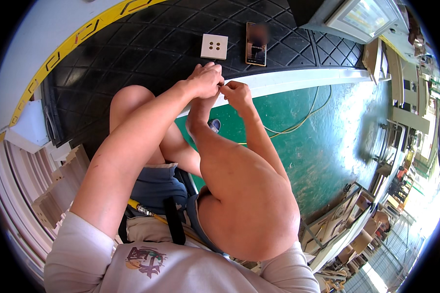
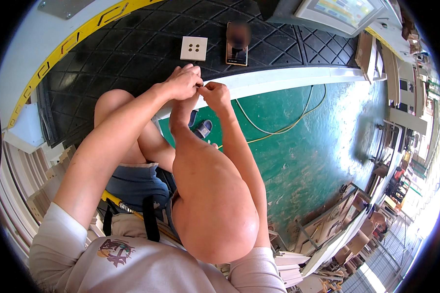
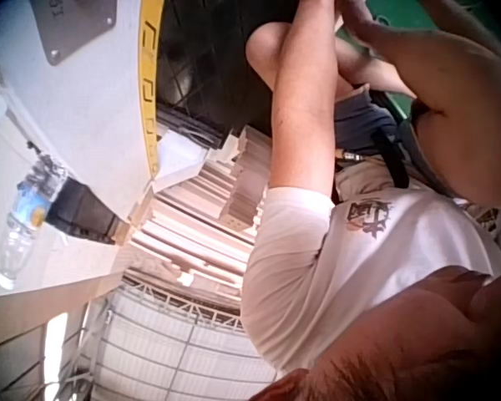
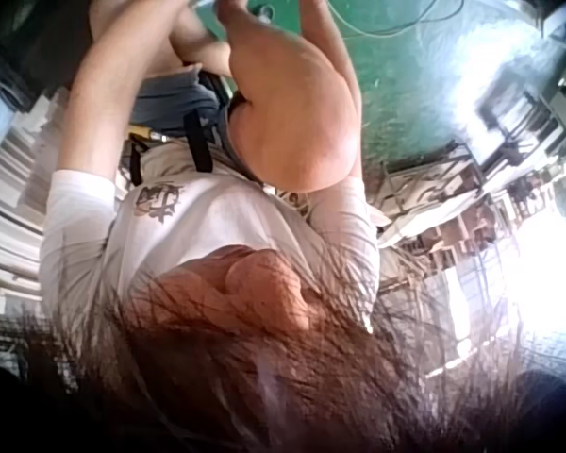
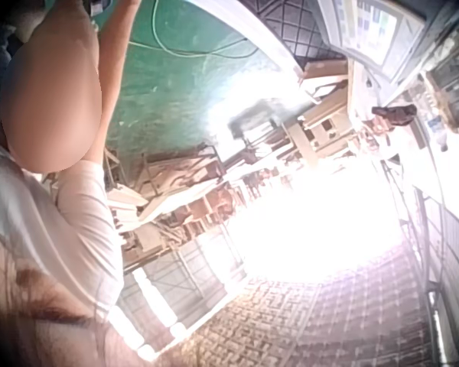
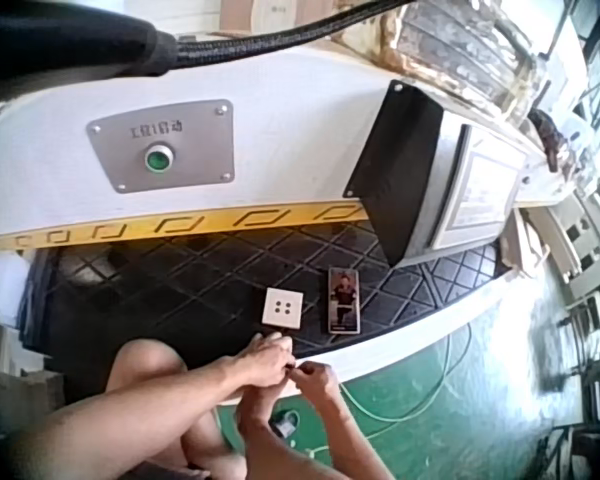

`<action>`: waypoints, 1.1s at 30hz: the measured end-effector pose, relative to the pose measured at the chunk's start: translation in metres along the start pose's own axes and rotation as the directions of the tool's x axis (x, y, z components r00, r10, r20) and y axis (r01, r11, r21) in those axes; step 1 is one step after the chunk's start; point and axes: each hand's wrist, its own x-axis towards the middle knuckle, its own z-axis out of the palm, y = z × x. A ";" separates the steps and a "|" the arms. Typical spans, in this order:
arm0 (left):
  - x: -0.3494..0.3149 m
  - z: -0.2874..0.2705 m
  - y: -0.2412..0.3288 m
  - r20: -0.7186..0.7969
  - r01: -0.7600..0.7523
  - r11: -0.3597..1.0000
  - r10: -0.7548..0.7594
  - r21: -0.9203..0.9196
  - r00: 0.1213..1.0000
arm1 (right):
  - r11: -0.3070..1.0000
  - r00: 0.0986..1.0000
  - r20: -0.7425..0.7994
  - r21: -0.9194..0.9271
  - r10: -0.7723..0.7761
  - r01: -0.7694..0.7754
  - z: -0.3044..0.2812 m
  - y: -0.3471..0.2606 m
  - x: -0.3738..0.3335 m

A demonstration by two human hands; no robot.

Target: The person sits on a raised platform and picks up small white square blocks with four holes. They handle the blocks one by one, moving them from the platform surface to a stack in their hand. A yellow tool is held in the right hand during the process.

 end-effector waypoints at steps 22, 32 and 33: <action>0.002 -0.005 0.002 0.091 -0.003 0.999 -0.002 0.051 0.996 | 0.888 0.938 0.299 0.364 0.175 -0.281 -0.021 -0.005 -0.008; 0.002 -0.004 0.007 0.066 -0.005 1.000 0.004 0.018 0.998 | 0.876 0.969 0.204 0.429 0.143 -0.219 -0.007 0.014 -0.005; 0.001 -0.004 0.005 0.063 -0.002 1.000 0.001 0.017 0.998 | 0.870 0.967 0.216 0.441 0.136 -0.221 -0.007 0.014 -0.007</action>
